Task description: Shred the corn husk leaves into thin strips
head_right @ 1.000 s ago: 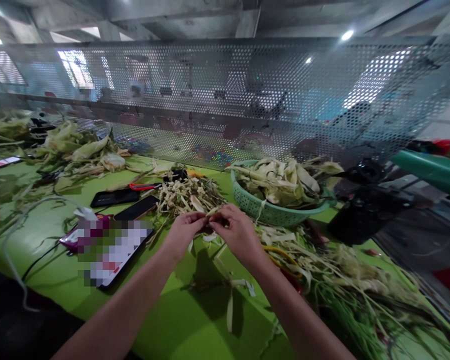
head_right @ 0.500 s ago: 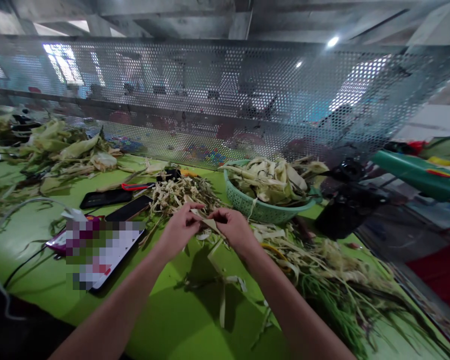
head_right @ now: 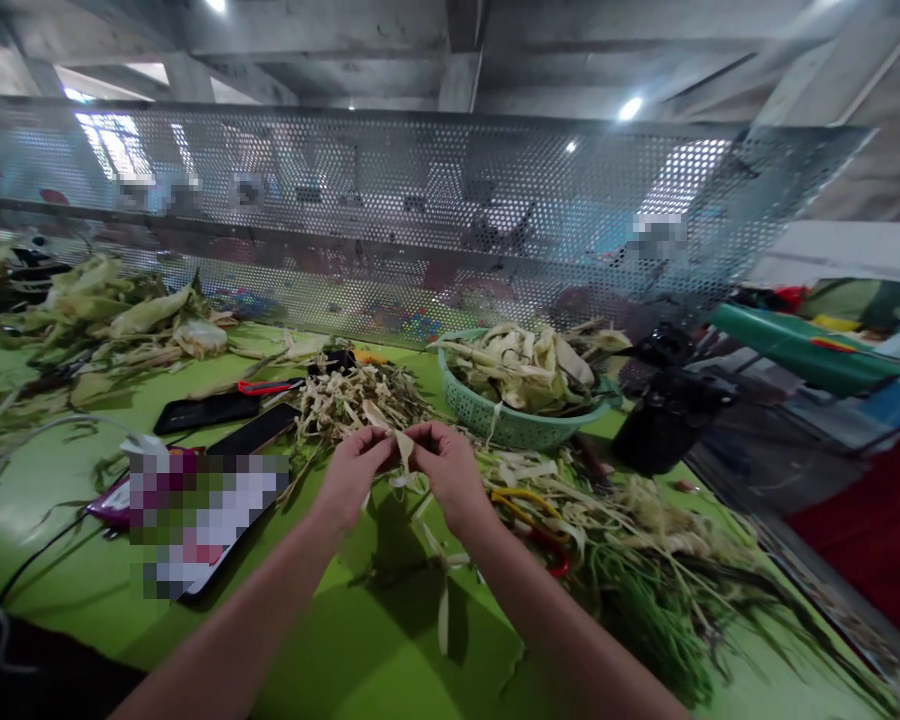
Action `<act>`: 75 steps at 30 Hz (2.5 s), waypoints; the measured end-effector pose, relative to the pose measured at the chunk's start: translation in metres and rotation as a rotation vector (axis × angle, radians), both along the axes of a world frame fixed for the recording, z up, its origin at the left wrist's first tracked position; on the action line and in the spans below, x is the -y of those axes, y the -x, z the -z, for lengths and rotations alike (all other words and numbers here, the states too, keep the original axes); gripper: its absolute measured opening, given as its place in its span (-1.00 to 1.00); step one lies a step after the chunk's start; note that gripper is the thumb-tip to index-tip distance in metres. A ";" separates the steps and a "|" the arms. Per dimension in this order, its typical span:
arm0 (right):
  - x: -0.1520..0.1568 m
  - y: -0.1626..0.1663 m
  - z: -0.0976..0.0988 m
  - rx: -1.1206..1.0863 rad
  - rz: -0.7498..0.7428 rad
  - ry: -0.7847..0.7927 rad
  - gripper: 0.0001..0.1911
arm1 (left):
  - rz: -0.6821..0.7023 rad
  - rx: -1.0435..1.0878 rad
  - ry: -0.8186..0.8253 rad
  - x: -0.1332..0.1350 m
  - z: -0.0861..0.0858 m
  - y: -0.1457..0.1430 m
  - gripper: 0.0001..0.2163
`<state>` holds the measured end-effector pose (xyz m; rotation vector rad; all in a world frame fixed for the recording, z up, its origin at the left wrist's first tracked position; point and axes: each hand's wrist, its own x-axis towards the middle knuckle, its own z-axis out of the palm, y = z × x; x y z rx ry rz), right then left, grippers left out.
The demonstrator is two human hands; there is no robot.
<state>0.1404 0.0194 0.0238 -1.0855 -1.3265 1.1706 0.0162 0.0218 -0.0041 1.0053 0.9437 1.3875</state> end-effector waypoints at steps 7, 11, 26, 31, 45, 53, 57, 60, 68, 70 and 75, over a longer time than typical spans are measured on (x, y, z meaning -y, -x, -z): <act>-0.015 -0.019 -0.007 0.233 0.131 -0.155 -0.68 | 0.008 -0.157 -0.055 -0.003 0.000 0.005 -0.86; -0.017 -0.057 -0.014 0.311 0.225 -0.152 -0.68 | -0.003 -0.020 0.023 -0.001 -0.005 0.008 -0.86; 0.046 -0.117 0.002 1.563 0.028 -0.107 -0.36 | 0.042 0.191 0.207 0.002 -0.013 0.013 -0.77; 0.042 -0.120 -0.007 1.513 -0.026 -0.100 -0.32 | 0.015 0.230 0.235 -0.002 -0.011 0.016 -0.77; 0.057 -0.102 -0.044 1.103 -0.170 0.006 -0.20 | -0.044 0.349 0.293 -0.005 -0.008 0.015 -0.80; 0.056 -0.070 -0.042 1.172 -0.173 -0.047 -0.34 | -0.019 0.377 0.316 -0.002 -0.013 0.014 -0.82; 0.053 -0.060 -0.038 1.205 -0.163 -0.070 -0.39 | -0.014 0.375 0.325 -0.003 -0.015 0.013 -0.81; 0.049 -0.058 -0.035 1.200 -0.152 -0.086 -0.40 | -0.016 0.362 0.316 -0.004 -0.013 0.012 -0.81; 0.043 -0.059 -0.032 1.143 -0.154 -0.127 -0.44 | 0.009 0.300 0.225 -0.002 -0.009 0.010 -0.83; 0.043 -0.058 -0.031 1.119 -0.153 -0.122 -0.44 | 0.024 0.289 0.221 -0.001 -0.010 0.009 -0.81; 0.042 -0.050 -0.031 1.011 -0.162 -0.069 -0.44 | 0.056 0.274 0.243 -0.001 -0.010 0.009 -0.80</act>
